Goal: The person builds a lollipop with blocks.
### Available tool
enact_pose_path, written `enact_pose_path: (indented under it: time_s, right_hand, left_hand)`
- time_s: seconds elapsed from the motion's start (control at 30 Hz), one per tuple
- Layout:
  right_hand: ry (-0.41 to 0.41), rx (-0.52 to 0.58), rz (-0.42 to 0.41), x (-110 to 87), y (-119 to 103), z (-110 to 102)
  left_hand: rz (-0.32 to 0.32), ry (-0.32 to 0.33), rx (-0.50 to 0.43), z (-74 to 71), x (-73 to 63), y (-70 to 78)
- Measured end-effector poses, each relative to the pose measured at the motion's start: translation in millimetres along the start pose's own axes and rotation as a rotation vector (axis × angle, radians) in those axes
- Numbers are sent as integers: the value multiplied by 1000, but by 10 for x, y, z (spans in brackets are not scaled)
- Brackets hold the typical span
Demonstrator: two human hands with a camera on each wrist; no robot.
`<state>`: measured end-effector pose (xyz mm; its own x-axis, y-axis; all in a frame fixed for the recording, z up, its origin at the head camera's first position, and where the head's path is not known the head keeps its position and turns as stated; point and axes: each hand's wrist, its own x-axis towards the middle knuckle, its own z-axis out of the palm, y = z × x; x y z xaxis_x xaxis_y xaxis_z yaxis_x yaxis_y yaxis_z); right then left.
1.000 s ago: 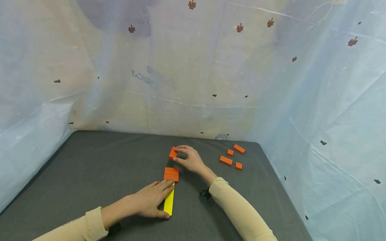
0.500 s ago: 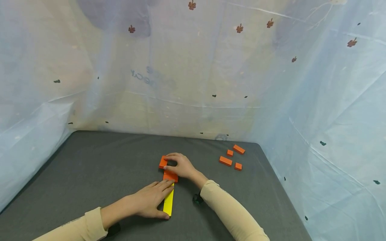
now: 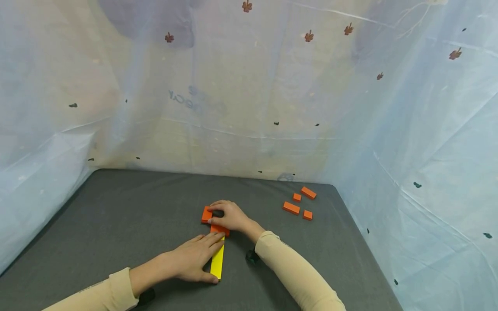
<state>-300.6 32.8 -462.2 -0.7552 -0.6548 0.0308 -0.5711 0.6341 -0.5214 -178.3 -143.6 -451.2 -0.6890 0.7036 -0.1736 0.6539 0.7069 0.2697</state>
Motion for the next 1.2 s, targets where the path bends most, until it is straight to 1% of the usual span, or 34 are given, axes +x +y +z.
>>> enact_pose_path:
  time_s: [0.2, 0.5, 0.7, 0.93, 1.2]
  right_hand:
    - [-1, 4, 3, 14, 24, -10]
    - [10, 43, 30, 62, 35, -53]
    - [6, 27, 41, 97, 49, -45]
    - [13, -10, 29, 142, 71, -12]
    - [15, -20, 30, 139, 57, -19]
  left_hand:
    - [-1, -1, -5, -4, 7, 2]
    - [-10, -5, -12, 2, 21, -3]
    - [-4, -9, -16, -4, 15, 4]
    - [0, -16, -11, 1, 14, -3]
    - [5, -11, -7, 2, 16, -6]
